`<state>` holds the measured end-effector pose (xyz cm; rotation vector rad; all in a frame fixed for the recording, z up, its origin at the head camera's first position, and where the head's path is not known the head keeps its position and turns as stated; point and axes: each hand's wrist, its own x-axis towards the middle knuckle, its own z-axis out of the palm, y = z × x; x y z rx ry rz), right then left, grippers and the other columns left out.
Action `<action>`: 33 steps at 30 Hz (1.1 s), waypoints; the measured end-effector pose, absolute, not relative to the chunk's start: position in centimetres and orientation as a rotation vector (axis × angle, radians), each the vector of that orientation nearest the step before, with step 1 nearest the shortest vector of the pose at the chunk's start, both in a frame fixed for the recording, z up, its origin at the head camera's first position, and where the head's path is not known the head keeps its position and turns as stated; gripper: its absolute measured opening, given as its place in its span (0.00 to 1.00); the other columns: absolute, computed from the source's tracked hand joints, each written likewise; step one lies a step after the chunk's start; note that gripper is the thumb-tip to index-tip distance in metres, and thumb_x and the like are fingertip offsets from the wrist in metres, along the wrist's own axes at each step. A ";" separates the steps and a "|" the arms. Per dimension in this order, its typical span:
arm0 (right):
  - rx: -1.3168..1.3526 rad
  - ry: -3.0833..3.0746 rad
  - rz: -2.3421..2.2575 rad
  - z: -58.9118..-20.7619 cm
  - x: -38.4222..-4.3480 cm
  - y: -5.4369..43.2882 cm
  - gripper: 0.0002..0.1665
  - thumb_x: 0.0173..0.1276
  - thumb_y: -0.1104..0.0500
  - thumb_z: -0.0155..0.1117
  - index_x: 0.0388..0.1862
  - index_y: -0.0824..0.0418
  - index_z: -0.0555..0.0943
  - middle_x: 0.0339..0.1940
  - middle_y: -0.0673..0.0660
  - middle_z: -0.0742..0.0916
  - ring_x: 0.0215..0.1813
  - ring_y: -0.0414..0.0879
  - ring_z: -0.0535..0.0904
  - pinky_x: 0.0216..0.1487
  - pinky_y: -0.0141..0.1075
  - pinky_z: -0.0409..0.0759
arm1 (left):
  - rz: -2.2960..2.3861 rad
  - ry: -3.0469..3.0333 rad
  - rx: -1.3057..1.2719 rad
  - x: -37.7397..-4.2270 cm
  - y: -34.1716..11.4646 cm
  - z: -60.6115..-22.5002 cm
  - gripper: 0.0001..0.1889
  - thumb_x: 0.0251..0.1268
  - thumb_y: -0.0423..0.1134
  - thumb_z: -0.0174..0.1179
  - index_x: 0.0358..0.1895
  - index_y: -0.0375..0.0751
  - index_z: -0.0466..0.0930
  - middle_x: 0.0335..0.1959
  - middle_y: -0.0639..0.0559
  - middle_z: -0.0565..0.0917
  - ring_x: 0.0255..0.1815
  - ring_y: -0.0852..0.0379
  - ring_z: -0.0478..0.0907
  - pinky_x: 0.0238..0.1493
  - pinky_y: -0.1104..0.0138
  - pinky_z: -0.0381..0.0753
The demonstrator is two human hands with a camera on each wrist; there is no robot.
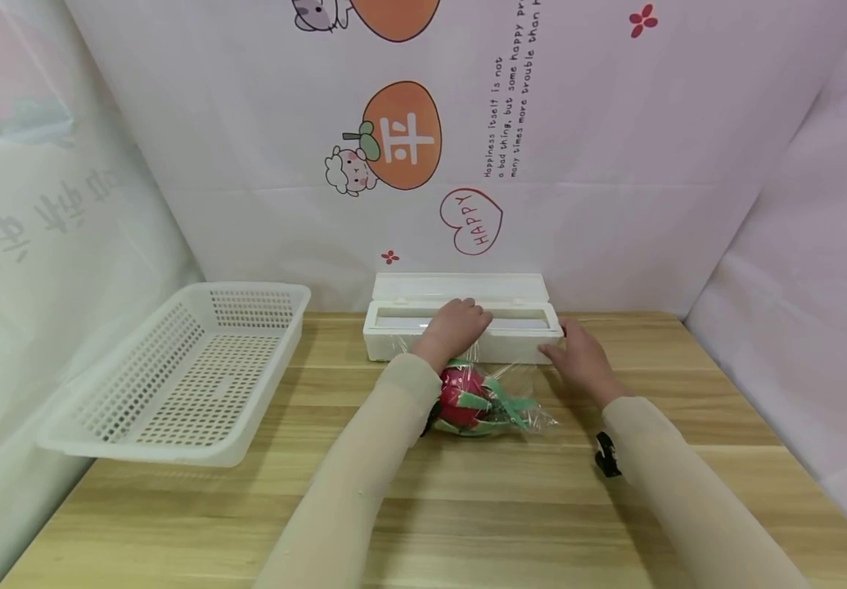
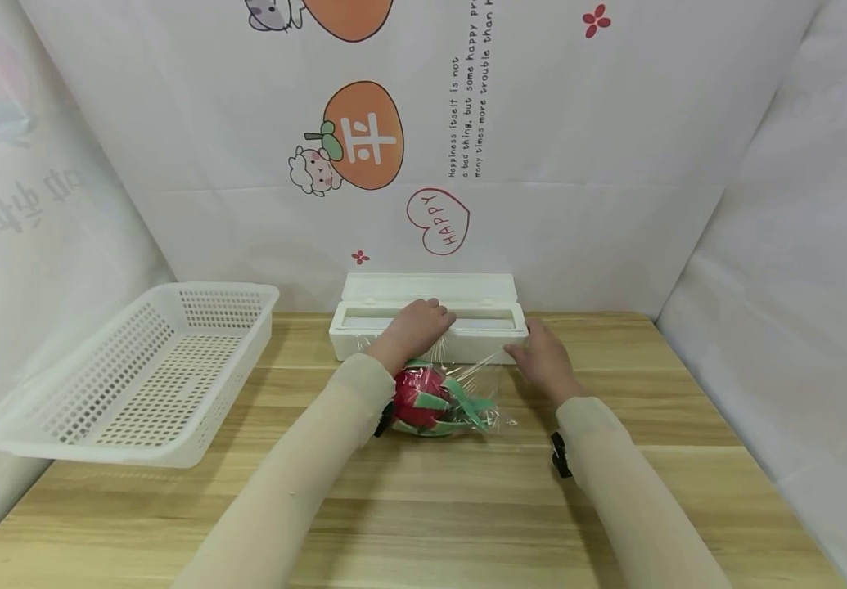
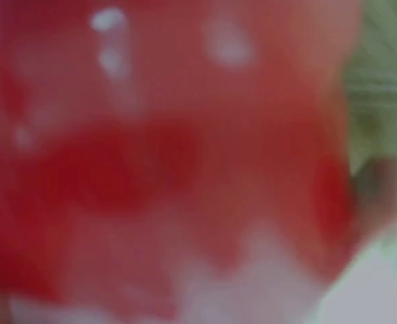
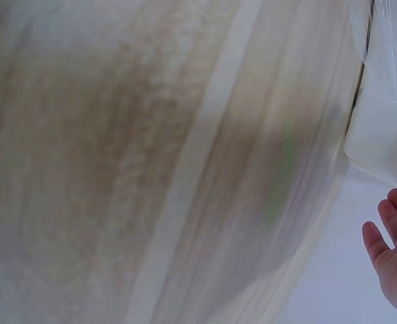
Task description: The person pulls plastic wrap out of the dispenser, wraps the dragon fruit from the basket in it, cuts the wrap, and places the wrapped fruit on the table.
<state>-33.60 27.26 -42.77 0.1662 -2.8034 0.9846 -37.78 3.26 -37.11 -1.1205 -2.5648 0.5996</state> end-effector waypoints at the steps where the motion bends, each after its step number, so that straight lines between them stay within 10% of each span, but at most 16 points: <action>1: 0.164 -2.805 0.986 -42.8 -33.6 27.3 0.35 0.72 0.54 0.60 0.68 0.72 0.60 0.65 0.73 0.71 0.66 0.68 0.65 0.65 0.61 0.62 | 0.593 -2.556 -1.129 -37.9 3.0 -37.2 0.15 0.73 0.32 0.51 0.59 0.47 0.75 0.52 0.55 0.81 0.53 0.56 0.75 0.56 0.65 0.74; 33: 0.145 -2.820 0.967 -42.6 -33.6 27.3 0.36 0.72 0.54 0.60 0.70 0.71 0.59 0.67 0.73 0.70 0.66 0.68 0.65 0.65 0.61 0.62 | 0.470 -2.471 -1.173 -38.3 -0.5 -37.9 0.16 0.69 0.32 0.58 0.57 0.48 0.78 0.51 0.57 0.82 0.52 0.58 0.75 0.57 0.66 0.72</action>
